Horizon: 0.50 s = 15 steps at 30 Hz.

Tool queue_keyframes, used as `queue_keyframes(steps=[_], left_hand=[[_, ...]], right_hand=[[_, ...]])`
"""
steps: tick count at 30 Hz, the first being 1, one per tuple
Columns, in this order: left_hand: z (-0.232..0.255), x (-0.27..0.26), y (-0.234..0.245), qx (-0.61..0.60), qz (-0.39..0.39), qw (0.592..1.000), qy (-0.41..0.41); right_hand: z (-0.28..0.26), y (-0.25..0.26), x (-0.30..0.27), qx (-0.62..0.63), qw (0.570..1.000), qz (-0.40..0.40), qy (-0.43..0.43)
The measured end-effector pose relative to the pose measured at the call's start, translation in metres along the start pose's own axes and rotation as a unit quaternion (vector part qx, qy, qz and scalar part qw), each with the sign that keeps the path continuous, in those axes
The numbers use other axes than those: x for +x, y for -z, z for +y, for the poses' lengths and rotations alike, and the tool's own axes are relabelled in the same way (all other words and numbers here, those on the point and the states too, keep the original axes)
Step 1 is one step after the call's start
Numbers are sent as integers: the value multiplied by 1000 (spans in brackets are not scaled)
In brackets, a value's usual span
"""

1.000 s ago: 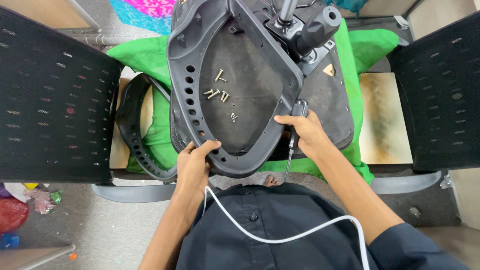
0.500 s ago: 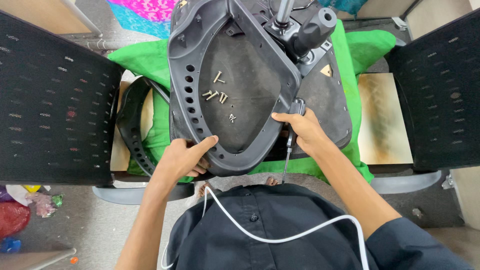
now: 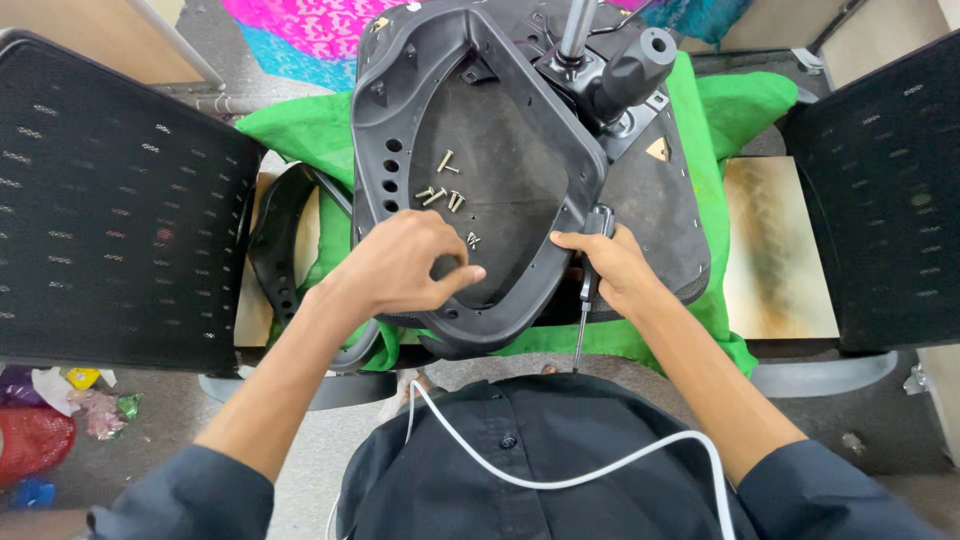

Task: The person uses a screwdriver to attach a black plastic frame to an office chair base. They insert and tighten several screws into the frame, securing it to the chair structure.

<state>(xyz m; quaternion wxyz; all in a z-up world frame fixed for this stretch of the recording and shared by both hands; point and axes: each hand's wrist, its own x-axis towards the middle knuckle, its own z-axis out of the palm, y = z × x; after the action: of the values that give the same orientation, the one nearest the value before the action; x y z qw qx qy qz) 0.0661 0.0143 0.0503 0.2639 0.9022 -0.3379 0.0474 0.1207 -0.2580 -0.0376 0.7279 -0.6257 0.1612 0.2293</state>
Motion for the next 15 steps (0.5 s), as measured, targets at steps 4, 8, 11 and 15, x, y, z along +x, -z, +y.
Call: queue_keyframes(steps=[4,8,11,15], left_hand=[[-1,7,-7,13,-225,972,71],[-2,7,-8,31,-270,960,60],[-3,2,-9,15,-219,975,29],[-7,-8,-12,1,-152,988,-33]], right_hand=[[2,2,2,1,1000,-4,5],[2,2,1,6,1000,-5,4],[1,0,-2,-3,1000,6,-6],[0,0,-4,-7,1000,10,-11]])
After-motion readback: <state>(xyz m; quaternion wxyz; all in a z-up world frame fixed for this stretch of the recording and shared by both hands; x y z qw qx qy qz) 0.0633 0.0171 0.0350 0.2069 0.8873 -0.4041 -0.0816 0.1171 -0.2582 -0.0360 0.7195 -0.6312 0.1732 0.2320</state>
